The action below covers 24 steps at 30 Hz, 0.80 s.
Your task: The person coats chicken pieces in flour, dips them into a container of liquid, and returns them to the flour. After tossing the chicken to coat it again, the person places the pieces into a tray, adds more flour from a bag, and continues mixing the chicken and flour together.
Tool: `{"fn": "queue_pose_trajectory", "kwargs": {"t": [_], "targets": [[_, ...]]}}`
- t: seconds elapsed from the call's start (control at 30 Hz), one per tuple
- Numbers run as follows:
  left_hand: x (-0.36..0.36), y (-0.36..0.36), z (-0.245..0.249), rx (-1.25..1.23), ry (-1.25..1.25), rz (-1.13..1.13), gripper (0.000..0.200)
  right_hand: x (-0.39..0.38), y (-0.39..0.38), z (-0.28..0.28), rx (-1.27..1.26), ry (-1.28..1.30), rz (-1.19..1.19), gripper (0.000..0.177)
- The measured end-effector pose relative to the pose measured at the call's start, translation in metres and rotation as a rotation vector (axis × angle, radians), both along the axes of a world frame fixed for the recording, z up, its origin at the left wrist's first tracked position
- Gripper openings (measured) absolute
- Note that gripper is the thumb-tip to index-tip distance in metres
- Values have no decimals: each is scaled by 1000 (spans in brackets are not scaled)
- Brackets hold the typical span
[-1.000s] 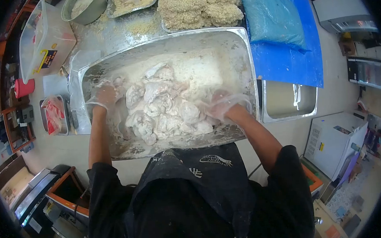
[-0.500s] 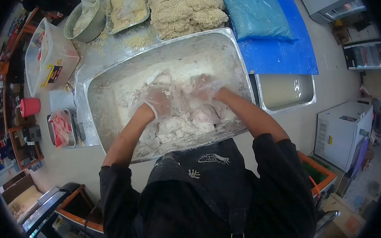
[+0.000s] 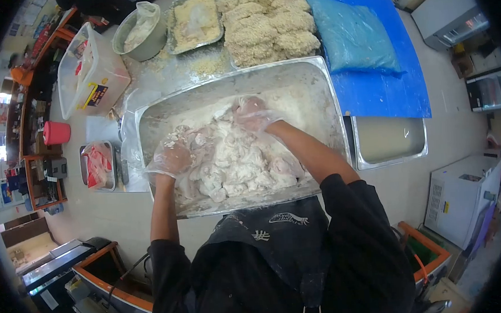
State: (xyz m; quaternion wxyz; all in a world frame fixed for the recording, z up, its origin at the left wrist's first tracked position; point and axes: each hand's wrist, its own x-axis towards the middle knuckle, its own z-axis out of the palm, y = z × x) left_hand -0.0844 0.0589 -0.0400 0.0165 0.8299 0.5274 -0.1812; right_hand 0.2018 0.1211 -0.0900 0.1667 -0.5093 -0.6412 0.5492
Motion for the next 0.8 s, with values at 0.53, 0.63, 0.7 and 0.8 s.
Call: {"fn": "queue_pose_trajectory", "kwargs": {"t": [0.53,0.63,0.7,0.8], "targets": [[6,-4,44,-5,-784,-148,38,29,-8,31,820,-587,248,32],[18,-6,48,-41,-787,-136,40,74,-72,128,575,-509,-132,37],[12,-3,47,12,-568,-158,39,112,-104,170,457,-400,-303,37],[1,2,42,-9,-413,-297,42,163,-150,200,455,-141,-666,33]]}}
